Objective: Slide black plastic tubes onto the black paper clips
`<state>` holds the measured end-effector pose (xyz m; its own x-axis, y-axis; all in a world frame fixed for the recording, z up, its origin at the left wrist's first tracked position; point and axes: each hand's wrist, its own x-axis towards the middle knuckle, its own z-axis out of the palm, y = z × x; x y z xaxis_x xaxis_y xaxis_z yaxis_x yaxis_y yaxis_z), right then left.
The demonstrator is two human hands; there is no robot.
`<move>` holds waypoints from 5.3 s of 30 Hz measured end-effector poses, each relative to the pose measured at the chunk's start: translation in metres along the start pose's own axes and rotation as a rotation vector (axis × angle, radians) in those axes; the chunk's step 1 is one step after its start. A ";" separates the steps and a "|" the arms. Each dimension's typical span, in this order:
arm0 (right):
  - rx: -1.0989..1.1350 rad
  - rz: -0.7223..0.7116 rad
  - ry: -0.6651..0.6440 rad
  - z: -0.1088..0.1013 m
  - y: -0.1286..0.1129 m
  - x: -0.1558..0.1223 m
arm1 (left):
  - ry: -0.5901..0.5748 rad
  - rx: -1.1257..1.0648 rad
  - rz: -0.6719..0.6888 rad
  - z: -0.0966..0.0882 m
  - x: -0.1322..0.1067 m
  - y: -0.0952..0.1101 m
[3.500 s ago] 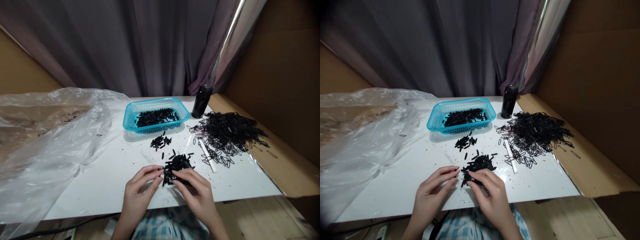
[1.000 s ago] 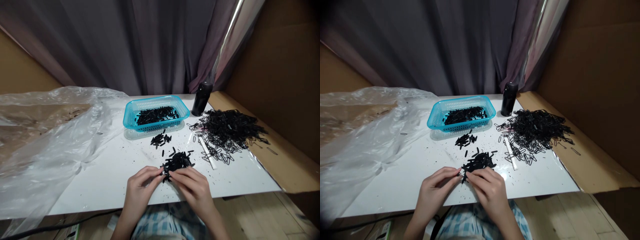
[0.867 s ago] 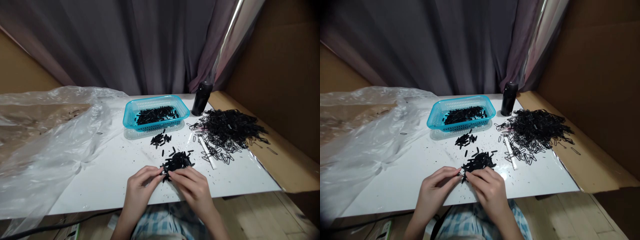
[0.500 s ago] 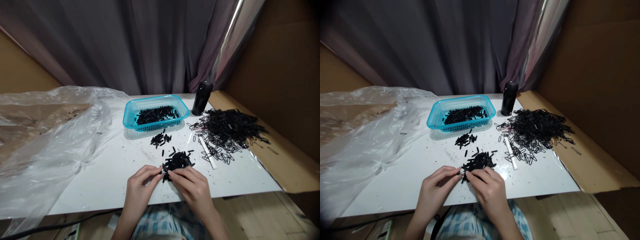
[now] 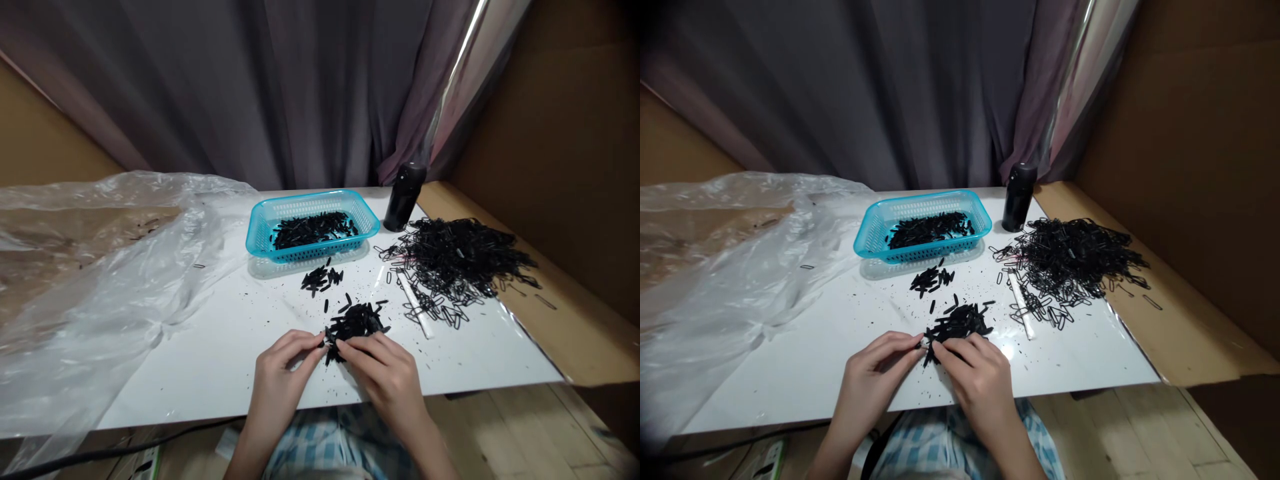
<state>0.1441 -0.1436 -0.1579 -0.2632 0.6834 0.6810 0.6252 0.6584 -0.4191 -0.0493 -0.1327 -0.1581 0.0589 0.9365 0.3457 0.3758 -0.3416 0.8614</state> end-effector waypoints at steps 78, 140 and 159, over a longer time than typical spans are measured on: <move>0.081 0.003 -0.144 -0.011 0.008 0.001 | -0.084 0.156 0.084 0.001 -0.003 0.009; 0.155 0.091 -0.012 -0.053 0.015 -0.027 | -0.245 0.424 -0.033 -0.010 0.036 0.016; 0.186 0.113 -0.002 -0.043 0.018 -0.027 | -0.148 0.430 -0.008 0.003 0.032 0.001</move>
<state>0.1939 -0.1642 -0.1583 -0.2003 0.7568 0.6222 0.5046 0.6241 -0.5966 -0.0443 -0.1033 -0.1472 0.1738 0.9510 0.2557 0.7250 -0.2993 0.6203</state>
